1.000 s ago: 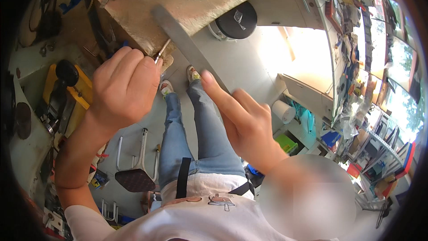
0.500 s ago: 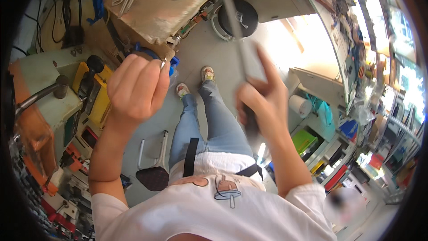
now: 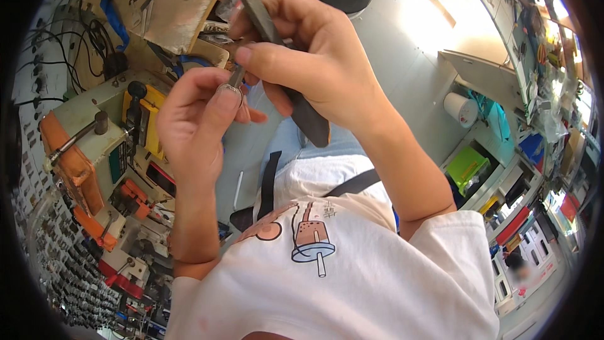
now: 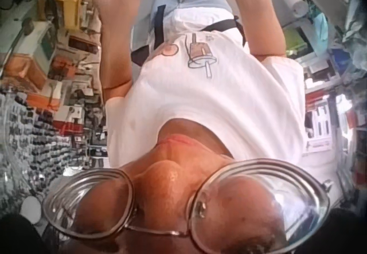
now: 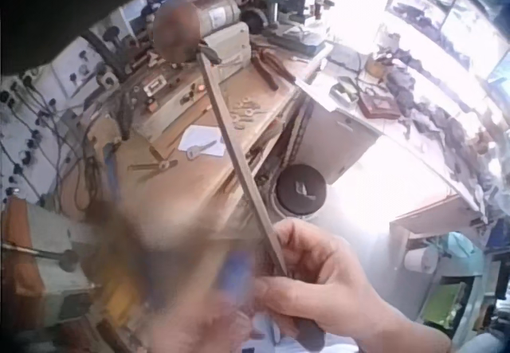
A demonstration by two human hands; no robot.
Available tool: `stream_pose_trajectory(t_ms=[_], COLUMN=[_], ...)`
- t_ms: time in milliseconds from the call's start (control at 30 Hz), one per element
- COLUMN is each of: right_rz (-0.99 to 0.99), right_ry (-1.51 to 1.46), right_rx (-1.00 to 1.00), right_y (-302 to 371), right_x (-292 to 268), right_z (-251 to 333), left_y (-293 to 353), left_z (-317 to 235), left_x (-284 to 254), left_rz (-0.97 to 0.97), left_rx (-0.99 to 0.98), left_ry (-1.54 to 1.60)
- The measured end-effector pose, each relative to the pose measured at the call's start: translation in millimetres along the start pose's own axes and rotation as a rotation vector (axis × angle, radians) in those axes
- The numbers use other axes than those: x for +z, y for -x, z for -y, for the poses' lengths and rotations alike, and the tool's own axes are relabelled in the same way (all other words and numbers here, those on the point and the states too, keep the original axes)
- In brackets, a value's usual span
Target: The person files a metal key using a metal file, repeatedly checking its profile against a reference key and measuring it with a caliper. The person alternates between filing and inspection, handling both the key and the caliper.
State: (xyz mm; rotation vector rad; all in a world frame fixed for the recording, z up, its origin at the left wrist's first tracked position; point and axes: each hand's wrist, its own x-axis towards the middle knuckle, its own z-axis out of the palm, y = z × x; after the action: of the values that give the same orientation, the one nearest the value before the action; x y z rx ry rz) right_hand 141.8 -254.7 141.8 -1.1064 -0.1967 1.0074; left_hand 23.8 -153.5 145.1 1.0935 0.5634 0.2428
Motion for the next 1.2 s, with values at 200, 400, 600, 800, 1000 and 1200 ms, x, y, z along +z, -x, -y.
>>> stream_pose_trajectory(t_ms=[200, 400, 600, 800, 1000, 1200], right_rz=[0.110, 0.125, 0.170, 0.203, 0.099, -0.173], right_ry=[-0.193, -0.232, -0.231, -0.224, -0.073, 0.256], right_rx=[0.050, 0.134, 0.178, 0.199, 0.253, 0.127], right_y=[-7.2, -14.8, -30.8, -45.0, -50.3, -69.0], right_x=[-25.6, -41.3, -56.0, -51.3, -44.4, -28.4], right_z=[16.6, 20.7, 17.6, 9.8, 5.0, -24.7], left_y=[-4.3, -18.1, -28.4, -34.0, -37.0, -94.5], left_z=[-3.7, -1.7, -0.7, 2.0, 10.7, 12.9], left_x=[42.2, 56.2, 60.3, 52.4, 25.3, -52.3], left_rz=[-0.080, -0.137, -0.197, -0.235, -0.269, -0.472], left_rx=[0.021, 0.066, 0.045, 0.026, -0.063, 0.063], left_ry=[0.131, 0.004, -0.027, -0.053, -0.129, -0.531])
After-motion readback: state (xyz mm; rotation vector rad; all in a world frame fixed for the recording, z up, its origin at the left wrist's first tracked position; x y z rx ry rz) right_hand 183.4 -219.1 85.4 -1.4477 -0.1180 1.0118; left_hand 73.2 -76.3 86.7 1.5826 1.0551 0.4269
